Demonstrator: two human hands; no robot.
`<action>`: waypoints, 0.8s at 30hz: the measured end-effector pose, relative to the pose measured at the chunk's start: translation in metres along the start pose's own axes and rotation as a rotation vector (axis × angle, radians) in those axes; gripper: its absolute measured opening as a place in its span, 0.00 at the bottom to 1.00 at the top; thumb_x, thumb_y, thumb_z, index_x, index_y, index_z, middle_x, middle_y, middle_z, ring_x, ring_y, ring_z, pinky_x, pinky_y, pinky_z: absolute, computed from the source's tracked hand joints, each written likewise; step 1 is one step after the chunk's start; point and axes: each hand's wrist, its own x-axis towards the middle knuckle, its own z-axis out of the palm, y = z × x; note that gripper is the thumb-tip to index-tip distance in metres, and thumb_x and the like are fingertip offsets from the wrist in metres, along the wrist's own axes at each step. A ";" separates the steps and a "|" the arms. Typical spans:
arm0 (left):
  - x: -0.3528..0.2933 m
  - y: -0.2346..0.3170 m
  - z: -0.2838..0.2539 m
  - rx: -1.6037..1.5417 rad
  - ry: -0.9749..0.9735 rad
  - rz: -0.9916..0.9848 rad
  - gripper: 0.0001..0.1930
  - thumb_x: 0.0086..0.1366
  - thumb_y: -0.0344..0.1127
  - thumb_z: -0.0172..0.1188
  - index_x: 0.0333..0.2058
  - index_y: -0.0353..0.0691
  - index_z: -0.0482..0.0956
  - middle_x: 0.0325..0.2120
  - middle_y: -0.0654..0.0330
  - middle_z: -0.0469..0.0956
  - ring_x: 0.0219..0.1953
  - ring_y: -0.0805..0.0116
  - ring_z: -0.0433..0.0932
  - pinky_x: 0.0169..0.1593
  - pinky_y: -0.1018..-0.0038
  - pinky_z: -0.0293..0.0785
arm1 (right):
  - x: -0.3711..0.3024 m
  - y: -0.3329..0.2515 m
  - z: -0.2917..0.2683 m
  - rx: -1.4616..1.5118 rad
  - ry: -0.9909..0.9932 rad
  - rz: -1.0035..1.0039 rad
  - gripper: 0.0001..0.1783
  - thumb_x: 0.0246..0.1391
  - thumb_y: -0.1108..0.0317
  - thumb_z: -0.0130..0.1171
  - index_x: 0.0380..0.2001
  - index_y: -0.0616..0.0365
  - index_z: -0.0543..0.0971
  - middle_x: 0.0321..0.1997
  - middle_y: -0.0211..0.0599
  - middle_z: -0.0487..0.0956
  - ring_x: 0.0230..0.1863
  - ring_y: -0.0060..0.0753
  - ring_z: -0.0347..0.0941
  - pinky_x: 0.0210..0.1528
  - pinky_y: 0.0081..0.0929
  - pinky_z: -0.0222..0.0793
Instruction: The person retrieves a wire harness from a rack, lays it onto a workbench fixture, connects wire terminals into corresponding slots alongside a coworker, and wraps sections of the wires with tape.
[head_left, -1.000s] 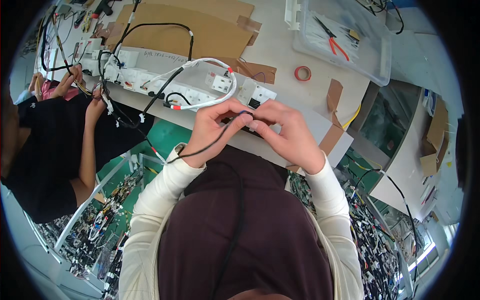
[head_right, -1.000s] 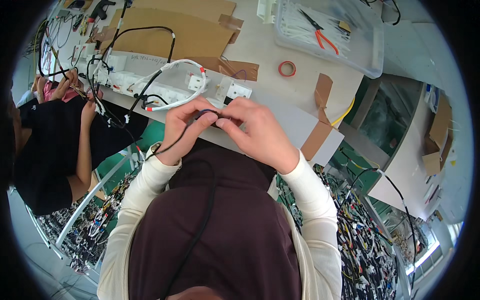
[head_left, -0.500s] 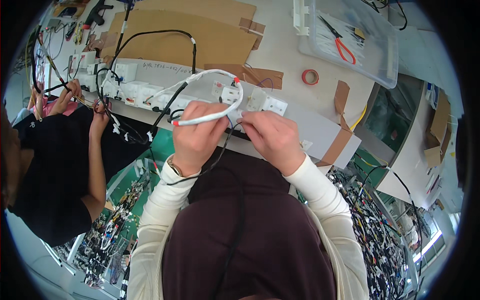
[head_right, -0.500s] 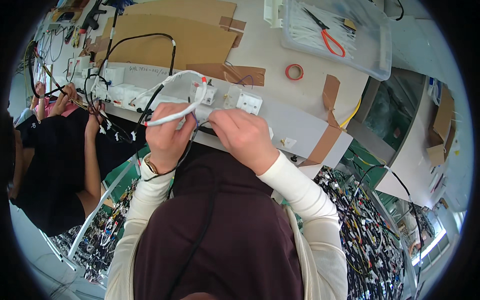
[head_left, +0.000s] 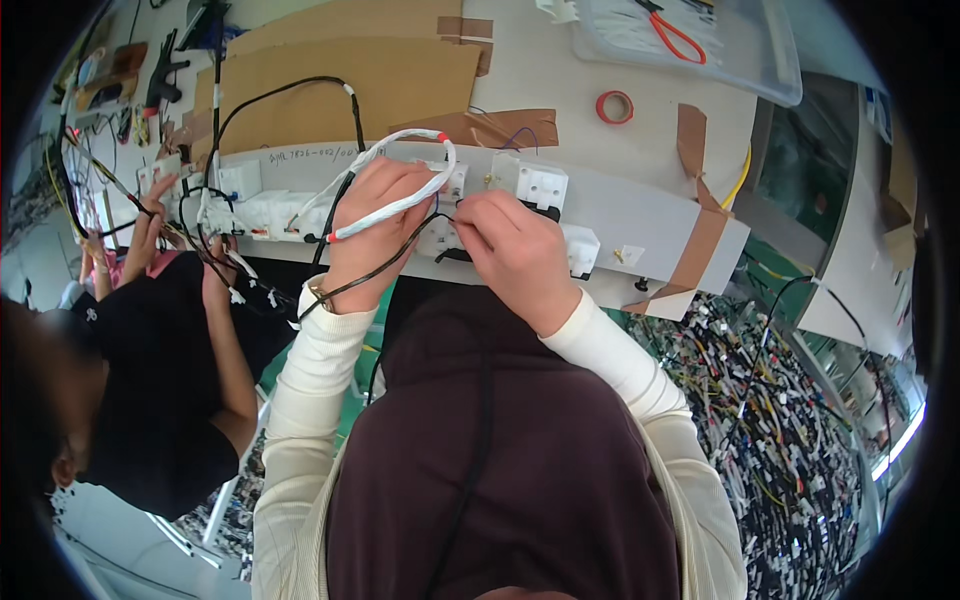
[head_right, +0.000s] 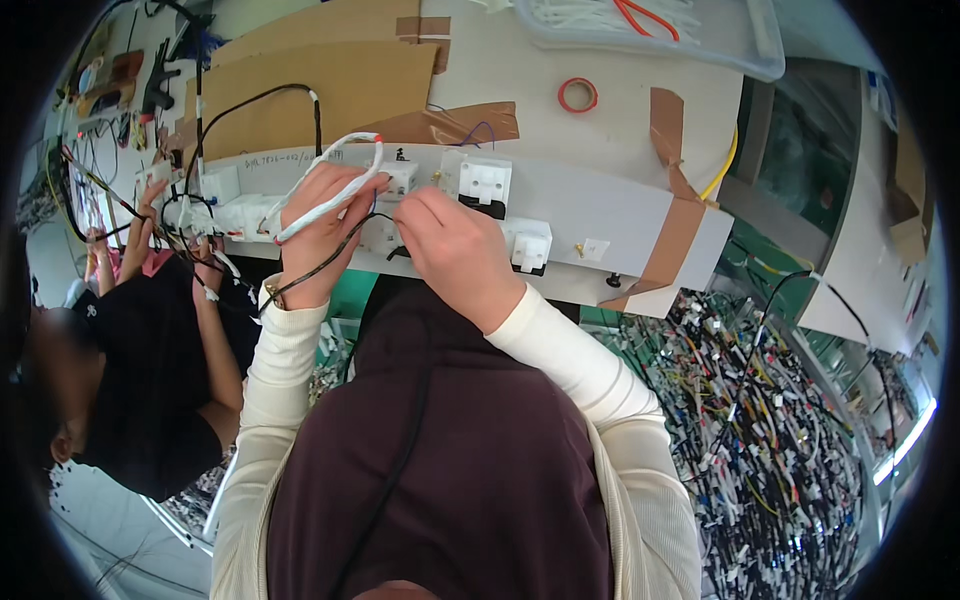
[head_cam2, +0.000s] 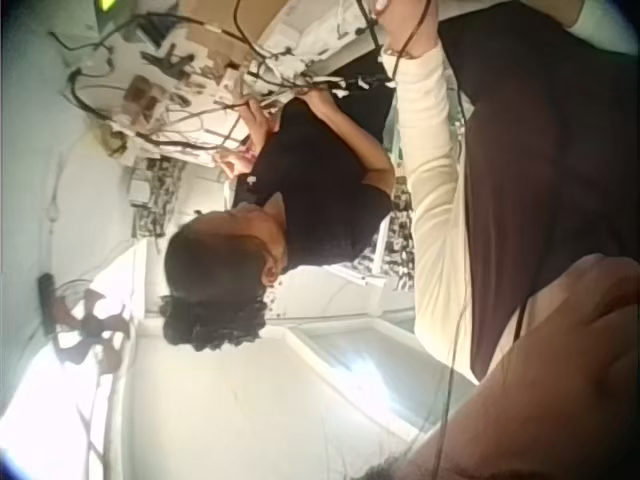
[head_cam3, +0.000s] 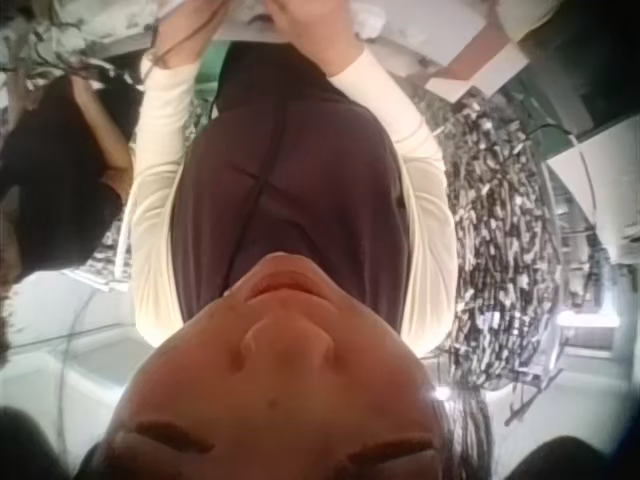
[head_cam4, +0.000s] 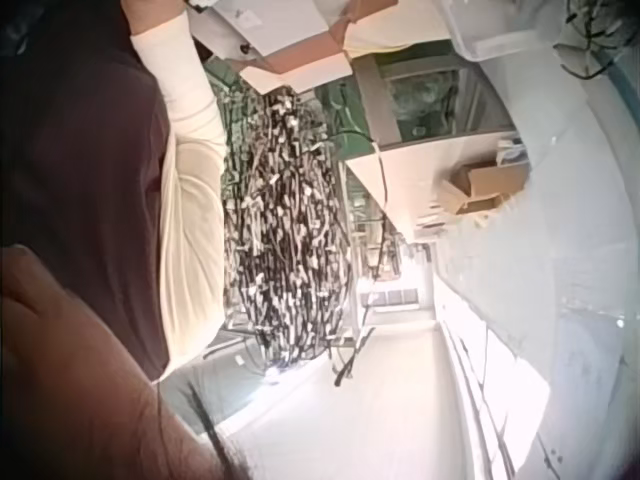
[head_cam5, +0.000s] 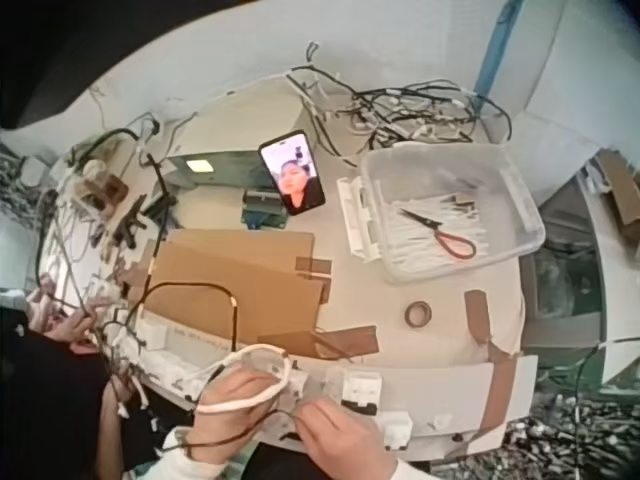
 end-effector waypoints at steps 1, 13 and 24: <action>0.003 0.000 -0.003 0.021 -0.045 0.042 0.13 0.53 0.18 0.64 0.38 0.38 0.82 0.31 0.57 0.81 0.35 0.57 0.79 0.39 0.68 0.75 | 0.000 -0.002 -0.001 -0.006 -0.021 0.017 0.08 0.45 0.79 0.65 0.30 0.57 0.78 0.32 0.32 0.78 0.28 0.36 0.77 0.28 0.27 0.72; -0.010 -0.019 0.007 0.039 0.046 0.252 0.22 0.43 0.13 0.63 0.41 0.33 0.81 0.32 0.53 0.81 0.34 0.55 0.79 0.36 0.66 0.76 | 0.005 -0.006 0.011 0.063 0.067 0.164 0.18 0.47 0.80 0.67 0.38 0.60 0.69 0.32 0.34 0.81 0.34 0.31 0.84 0.32 0.22 0.78; 0.004 -0.019 -0.012 0.033 -0.157 0.287 0.21 0.43 0.18 0.63 0.41 0.34 0.80 0.35 0.55 0.79 0.39 0.55 0.78 0.40 0.69 0.77 | 0.005 -0.009 0.020 -0.111 0.118 0.104 0.22 0.42 0.80 0.71 0.38 0.59 0.69 0.31 0.33 0.80 0.29 0.35 0.81 0.28 0.27 0.75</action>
